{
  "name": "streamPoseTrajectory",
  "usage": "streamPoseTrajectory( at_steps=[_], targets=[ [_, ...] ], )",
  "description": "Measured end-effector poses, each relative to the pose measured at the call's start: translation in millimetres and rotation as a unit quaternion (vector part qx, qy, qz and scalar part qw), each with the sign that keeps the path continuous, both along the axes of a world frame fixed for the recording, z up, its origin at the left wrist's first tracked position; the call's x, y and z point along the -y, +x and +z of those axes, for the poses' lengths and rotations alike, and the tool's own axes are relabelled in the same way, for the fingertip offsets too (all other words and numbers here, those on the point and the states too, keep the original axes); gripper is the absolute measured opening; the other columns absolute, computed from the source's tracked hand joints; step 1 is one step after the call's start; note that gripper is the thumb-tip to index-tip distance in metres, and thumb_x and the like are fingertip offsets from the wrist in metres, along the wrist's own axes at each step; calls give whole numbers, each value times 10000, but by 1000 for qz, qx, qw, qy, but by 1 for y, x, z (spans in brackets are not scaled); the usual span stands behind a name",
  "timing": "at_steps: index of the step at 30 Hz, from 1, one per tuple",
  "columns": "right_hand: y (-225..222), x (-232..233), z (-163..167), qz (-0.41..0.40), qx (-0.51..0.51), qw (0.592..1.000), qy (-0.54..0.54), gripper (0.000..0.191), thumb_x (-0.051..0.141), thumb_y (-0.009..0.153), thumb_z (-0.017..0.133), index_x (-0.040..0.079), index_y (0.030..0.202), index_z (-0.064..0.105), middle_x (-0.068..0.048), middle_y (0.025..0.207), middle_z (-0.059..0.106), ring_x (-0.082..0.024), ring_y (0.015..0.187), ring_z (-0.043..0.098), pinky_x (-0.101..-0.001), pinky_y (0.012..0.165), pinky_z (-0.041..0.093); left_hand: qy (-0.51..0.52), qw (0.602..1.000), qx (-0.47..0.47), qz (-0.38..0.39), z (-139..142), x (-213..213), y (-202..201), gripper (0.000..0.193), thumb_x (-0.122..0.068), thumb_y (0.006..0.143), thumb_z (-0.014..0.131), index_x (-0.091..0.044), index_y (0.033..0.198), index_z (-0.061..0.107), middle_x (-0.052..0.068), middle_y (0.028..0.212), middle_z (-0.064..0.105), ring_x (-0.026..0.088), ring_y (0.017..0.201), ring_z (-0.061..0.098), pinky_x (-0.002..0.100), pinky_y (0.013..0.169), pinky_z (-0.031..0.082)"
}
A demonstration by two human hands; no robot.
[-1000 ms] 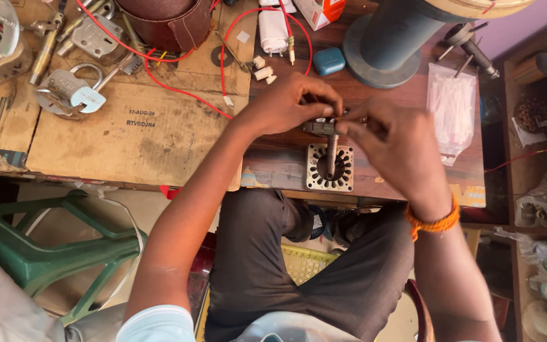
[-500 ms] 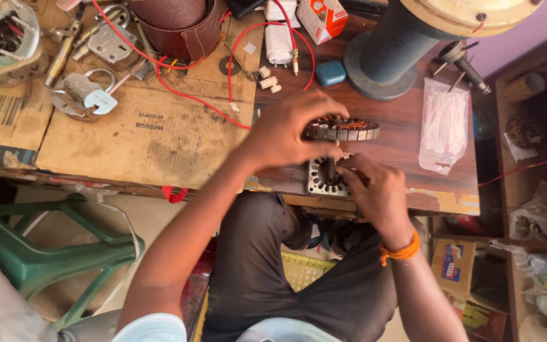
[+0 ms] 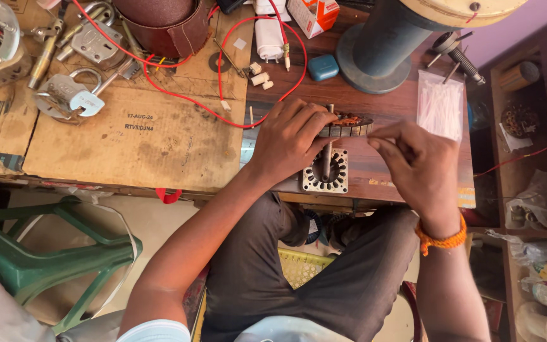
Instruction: The person sits at a workbench and winds copper wire by hand into the slots of a motor armature core mounted on a spindle, pressing and feeding the wire coil by coil around the laminated stack. They rotate the armature as they work to fill successive slots with wire.
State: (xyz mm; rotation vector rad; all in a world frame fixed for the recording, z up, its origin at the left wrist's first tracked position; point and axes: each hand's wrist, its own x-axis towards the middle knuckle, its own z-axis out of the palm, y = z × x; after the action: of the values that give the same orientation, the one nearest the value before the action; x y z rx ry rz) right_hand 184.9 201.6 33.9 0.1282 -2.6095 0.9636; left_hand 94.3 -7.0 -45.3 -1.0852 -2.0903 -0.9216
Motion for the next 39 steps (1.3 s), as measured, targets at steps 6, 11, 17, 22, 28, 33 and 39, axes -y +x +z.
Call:
streamPoseTrajectory(
  at_steps=[6, 11, 17, 22, 28, 33, 39],
  targets=[
    [-36, 8, 1, 0, -12, 1000, 9, 93, 57, 958, 797, 4, 997, 731, -27, 615, 494, -60, 556, 394, -263, 507, 316, 10, 1000, 2, 0, 2, -2, 0, 431, -207, 782, 874, -80, 1135, 661, 35, 1056, 659, 254, 986, 605, 424, 895, 499],
    [-75, 8, -11, 31, 24, 999, -28, 95, 65, 940, 805, 13, 993, 747, 0, 637, 563, -43, 574, 420, -267, 506, 334, 9, 999, 10, -29, 6, 2, -2, 430, -357, 840, 830, -68, 1110, 661, 56, 1046, 676, 269, 972, 622, 432, 886, 501],
    [-87, 1, -15, 36, 38, 999, 14, 97, 41, 901, 802, 25, 993, 775, -18, 607, 522, -55, 551, 421, -278, 494, 328, 68, 938, 339, -32, 14, -15, -25, 420, -522, 916, 697, -120, 1031, 727, 32, 934, 755, 230, 876, 744, 398, 790, 563],
    [-80, 5, -2, 23, 14, 999, 29, 126, 78, 917, 843, 13, 980, 757, -29, 585, 483, -74, 531, 393, -294, 492, 307, 28, 917, 380, -117, 12, -30, -63, 376, -333, 813, 761, -81, 1092, 751, 62, 958, 765, 206, 864, 703, 349, 721, 533],
    [-42, 16, 10, 65, 37, 997, 19, 130, 125, 900, 835, 43, 963, 756, -12, 637, 556, -66, 544, 429, -289, 484, 329, 21, 849, 426, -313, -6, -6, -81, 168, -128, 956, 740, -46, 1102, 736, 31, 972, 774, 90, 899, 671, 268, 822, 538],
    [-17, 31, -8, 59, 83, 994, 50, 129, 154, 875, 833, 62, 918, 755, -75, 573, 573, -164, 476, 471, -333, 481, 373, -23, 880, 370, -297, -4, 2, -88, 202, -130, 898, 778, -57, 1086, 775, 45, 1004, 792, 121, 932, 728, 293, 854, 564],
    [0, 41, -50, 90, 26, 991, 97, 79, 121, 904, 778, 78, 953, 733, -125, 766, 710, -310, 669, 691, -385, 593, 511, -37, 913, 289, -286, 24, 14, -72, 230, -290, 972, 772, -96, 1094, 773, 52, 1032, 791, 212, 989, 753, 345, 890, 550]
  ],
)
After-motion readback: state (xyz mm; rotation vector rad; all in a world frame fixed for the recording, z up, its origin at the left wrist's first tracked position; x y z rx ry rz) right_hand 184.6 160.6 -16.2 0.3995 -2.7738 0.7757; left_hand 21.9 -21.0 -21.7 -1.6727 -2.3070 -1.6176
